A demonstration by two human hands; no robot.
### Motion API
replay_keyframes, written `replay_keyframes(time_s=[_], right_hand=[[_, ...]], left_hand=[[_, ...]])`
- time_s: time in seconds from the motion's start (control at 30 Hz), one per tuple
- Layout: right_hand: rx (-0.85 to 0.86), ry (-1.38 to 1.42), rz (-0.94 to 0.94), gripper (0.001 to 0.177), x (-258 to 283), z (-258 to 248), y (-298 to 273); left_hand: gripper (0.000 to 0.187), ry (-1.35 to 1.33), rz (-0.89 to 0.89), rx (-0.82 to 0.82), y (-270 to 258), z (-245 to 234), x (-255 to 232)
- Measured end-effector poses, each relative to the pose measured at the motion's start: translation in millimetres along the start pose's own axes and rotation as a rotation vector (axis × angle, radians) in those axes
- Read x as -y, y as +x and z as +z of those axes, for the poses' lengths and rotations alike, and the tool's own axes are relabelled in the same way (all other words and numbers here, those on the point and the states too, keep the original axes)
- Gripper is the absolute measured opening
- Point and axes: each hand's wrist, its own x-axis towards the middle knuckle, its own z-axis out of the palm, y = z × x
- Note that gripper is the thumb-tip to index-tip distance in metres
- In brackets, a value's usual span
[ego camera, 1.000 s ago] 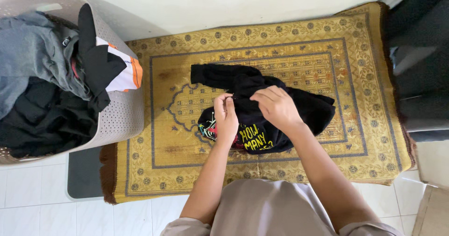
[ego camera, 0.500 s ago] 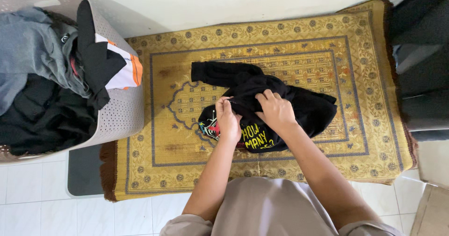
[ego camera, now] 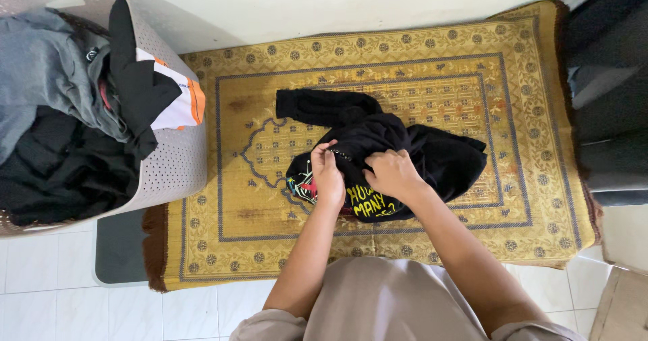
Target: The person removes a black hoodie from a hanger, places it on a rug, and smooths it out. They then fold the hoodie and place it back on a hanger before hanging it on a clothes rack.
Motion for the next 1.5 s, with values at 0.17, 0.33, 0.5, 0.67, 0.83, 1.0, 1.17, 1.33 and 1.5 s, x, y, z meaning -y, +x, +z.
replay_keyframes(time_s=[0.17, 0.33, 0.5, 0.67, 0.83, 1.0, 1.17, 1.33, 1.5], right_hand=[[-0.026, 0.188, 0.055, 0.028, 4.0, 7.9, 1.1], [-0.127, 0.516, 0.264, 0.018, 5.6, 7.3, 7.8], [-0.224, 0.446, 0.101, 0.030, 6.3, 14.3, 12.0], [-0.422, 0.406, 0.071, 0.016, -0.7, 43.5, 17.5], [-0.425, 1.019, 0.338, 0.021, -24.9, 54.7, 26.1], [-0.482, 1.488, 0.459, 0.015, -36.7, 42.1, 33.4], [-0.369, 1.416, 0.299, 0.016, -37.9, 20.8, 31.6], [-0.108, 1.384, 0.290, 0.020, -42.7, 10.9, 33.7], [-0.241, 1.379, 0.370, 0.023, -39.3, 10.9, 47.0]], left_hand=[[0.040, 0.203, 0.082, 0.070, -7.1, 9.2, -18.0], [0.057, 0.672, 0.242, 0.196, -25.2, 20.8, -46.4], [0.059, 0.747, 0.277, 0.264, -26.9, 21.6, -56.1], [0.058, 0.750, 0.320, 0.282, -28.1, 22.5, -56.0], [0.060, 1.023, 0.576, 0.261, -31.2, 28.4, -77.0], [0.051, 1.242, 0.689, 0.287, -27.0, 34.8, -87.8], [0.030, 1.015, 0.519, 0.194, -4.9, 22.3, -73.7], [0.043, -0.096, -0.414, -0.094, 20.9, 11.7, -62.6], [0.036, -0.144, -0.383, -0.013, 17.6, 14.9, -54.8]])
